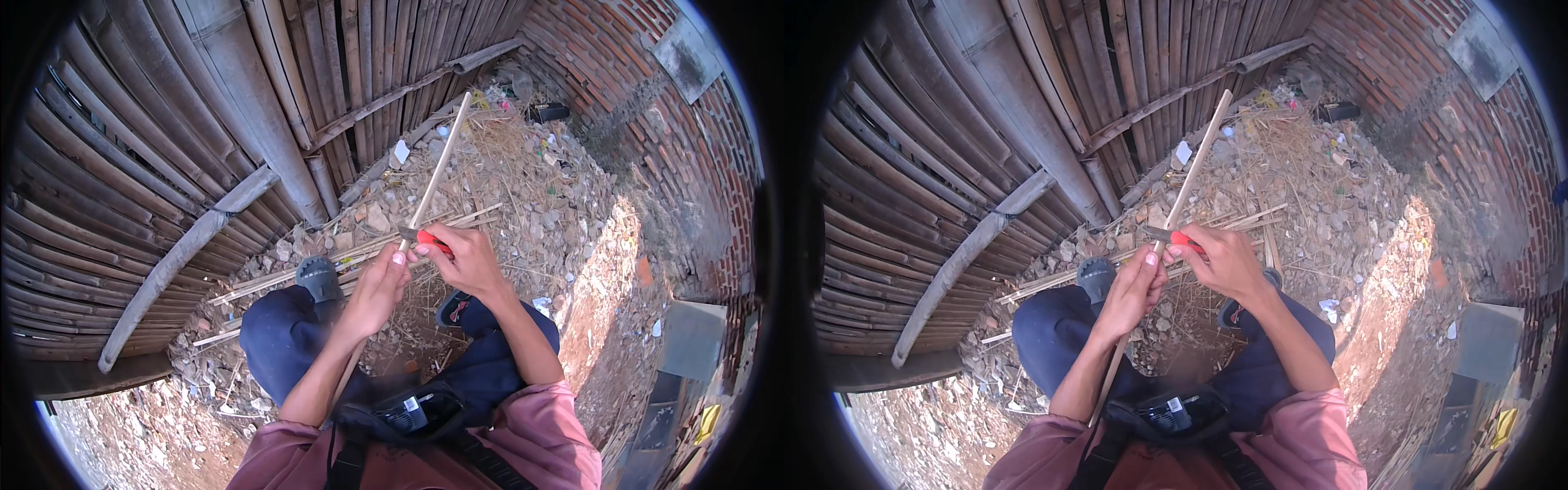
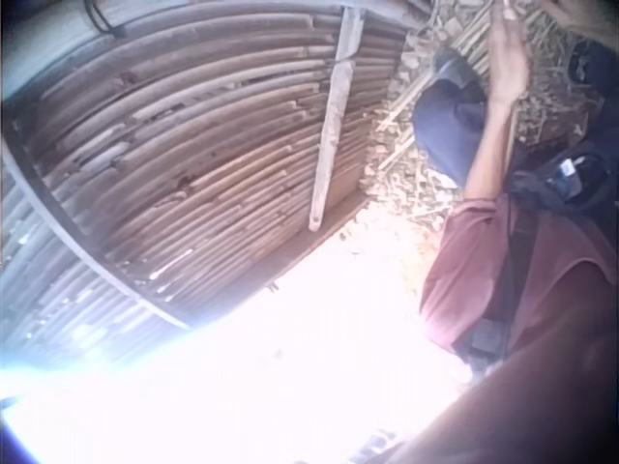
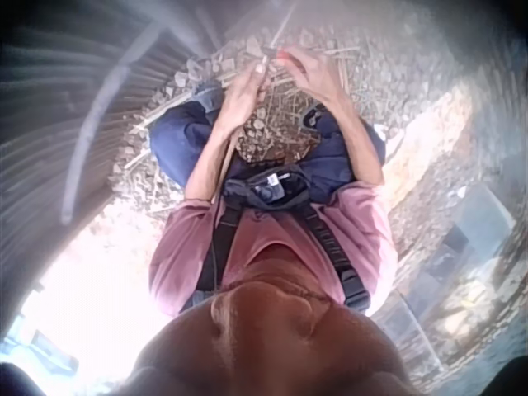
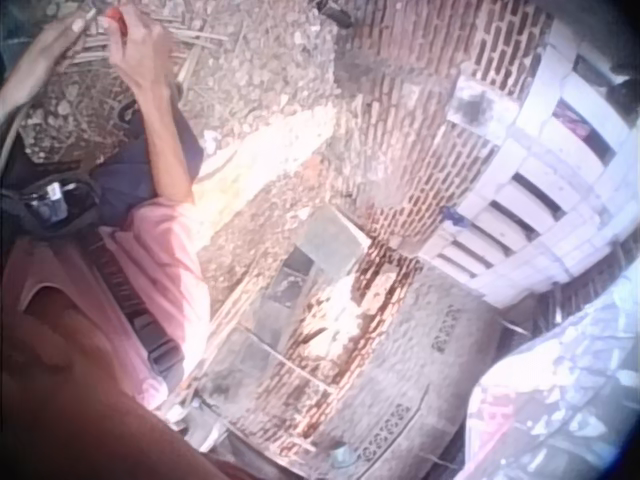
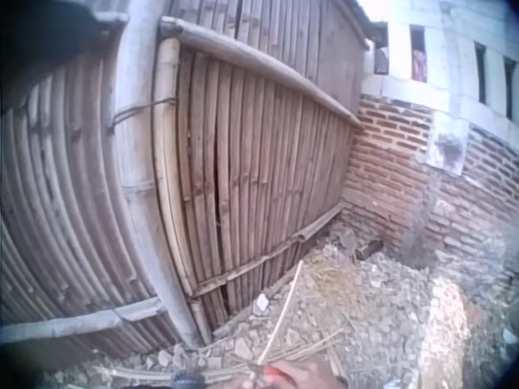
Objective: The person uses a small red knife to shave and smooth the surface of thin bamboo sticks, removing small slivers and shaping the ends.
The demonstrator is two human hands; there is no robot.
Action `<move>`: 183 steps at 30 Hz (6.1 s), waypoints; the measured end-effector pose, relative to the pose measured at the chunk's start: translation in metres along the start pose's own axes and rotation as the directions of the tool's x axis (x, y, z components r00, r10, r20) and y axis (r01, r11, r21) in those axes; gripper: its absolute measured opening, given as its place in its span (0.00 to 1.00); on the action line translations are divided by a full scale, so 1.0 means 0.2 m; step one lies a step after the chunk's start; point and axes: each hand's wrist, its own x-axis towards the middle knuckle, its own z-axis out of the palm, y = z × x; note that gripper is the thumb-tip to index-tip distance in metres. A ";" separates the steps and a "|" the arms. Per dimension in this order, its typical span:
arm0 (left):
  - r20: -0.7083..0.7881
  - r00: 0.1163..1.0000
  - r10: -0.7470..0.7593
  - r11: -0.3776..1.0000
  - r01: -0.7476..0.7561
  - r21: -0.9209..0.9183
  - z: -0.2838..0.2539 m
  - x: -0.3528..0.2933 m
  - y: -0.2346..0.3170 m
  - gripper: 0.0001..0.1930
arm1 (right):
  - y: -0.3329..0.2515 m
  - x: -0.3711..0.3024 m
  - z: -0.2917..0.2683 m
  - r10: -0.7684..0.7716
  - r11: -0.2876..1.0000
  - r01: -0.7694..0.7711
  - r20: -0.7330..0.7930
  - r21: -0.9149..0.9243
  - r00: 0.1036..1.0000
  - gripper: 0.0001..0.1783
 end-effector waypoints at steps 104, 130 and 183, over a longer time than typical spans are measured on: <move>-0.112 0.974 0.197 0.861 -0.117 0.494 0.00 -0.04 -0.10 0.15 | 0.80 0.06 -0.43 0.713 0.414 -0.518 0.087 0.748 0.696 0.18; 0.024 0.999 -0.046 0.982 0.049 -0.181 0.01 0.09 -0.09 0.19 | 0.11 -0.04 0.11 0.364 0.013 -0.348 0.320 0.938 0.875 0.45; -0.139 0.989 0.055 0.997 -0.047 0.059 -0.03 0.06 -0.10 0.16 | 0.04 -0.01 0.15 0.388 0.104 -0.350 0.286 0.931 0.876 0.37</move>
